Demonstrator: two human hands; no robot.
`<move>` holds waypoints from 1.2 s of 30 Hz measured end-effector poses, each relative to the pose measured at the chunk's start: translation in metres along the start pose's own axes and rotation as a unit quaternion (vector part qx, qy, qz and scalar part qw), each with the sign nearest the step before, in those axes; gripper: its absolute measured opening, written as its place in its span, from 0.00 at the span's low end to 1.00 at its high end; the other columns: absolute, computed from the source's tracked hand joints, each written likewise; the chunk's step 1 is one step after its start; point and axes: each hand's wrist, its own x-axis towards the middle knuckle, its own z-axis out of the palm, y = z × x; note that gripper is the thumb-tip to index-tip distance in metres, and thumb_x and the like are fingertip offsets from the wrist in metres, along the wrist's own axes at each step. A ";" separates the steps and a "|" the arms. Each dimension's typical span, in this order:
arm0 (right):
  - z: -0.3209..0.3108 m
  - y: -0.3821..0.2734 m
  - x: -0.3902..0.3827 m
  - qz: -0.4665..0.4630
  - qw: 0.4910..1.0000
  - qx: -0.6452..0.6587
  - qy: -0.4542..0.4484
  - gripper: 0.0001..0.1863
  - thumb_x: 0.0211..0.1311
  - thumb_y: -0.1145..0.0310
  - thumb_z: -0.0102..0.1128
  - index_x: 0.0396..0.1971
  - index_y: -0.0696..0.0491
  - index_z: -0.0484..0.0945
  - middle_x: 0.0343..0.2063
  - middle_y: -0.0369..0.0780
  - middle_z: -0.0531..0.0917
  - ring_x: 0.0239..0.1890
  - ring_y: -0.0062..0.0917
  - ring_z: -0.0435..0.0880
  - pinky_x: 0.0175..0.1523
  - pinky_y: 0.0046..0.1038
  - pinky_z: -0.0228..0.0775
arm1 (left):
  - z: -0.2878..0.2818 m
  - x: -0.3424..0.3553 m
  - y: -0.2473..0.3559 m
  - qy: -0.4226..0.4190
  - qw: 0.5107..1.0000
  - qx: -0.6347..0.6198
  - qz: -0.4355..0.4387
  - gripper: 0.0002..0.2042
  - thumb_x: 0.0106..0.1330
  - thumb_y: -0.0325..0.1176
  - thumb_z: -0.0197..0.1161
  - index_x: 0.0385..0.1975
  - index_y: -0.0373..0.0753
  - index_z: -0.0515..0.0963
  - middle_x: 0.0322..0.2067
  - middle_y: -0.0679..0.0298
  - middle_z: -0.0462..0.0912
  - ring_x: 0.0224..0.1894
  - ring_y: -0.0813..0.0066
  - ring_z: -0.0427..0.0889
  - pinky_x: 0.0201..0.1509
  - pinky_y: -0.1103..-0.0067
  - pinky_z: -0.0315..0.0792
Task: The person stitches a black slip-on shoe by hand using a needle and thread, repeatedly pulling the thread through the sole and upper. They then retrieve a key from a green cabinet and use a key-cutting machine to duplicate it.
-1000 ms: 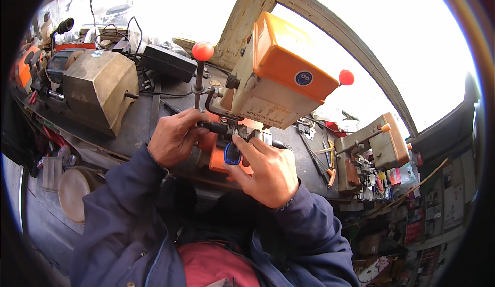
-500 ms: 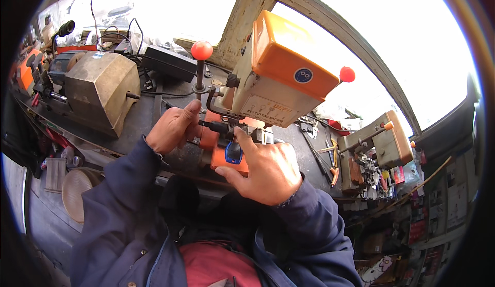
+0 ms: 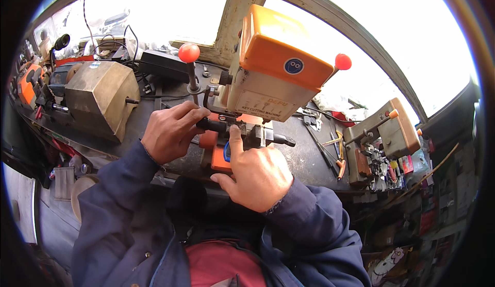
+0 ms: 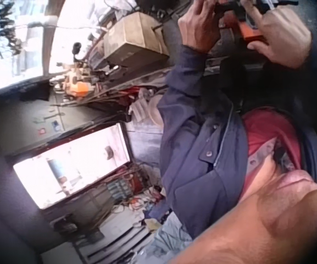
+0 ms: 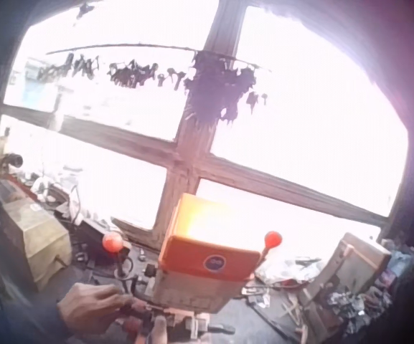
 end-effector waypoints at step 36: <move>0.039 0.022 -0.019 -0.042 0.977 0.130 0.163 0.48 0.62 0.57 0.72 0.74 0.64 0.58 0.16 0.41 0.81 0.23 0.41 0.85 0.54 0.35 0.76 | -0.012 0.031 0.012 -0.143 0.989 0.019 -0.037 0.19 0.59 0.40 0.72 0.47 0.37 0.81 0.32 0.51 0.87 0.38 0.52 0.88 0.43 0.66 0.79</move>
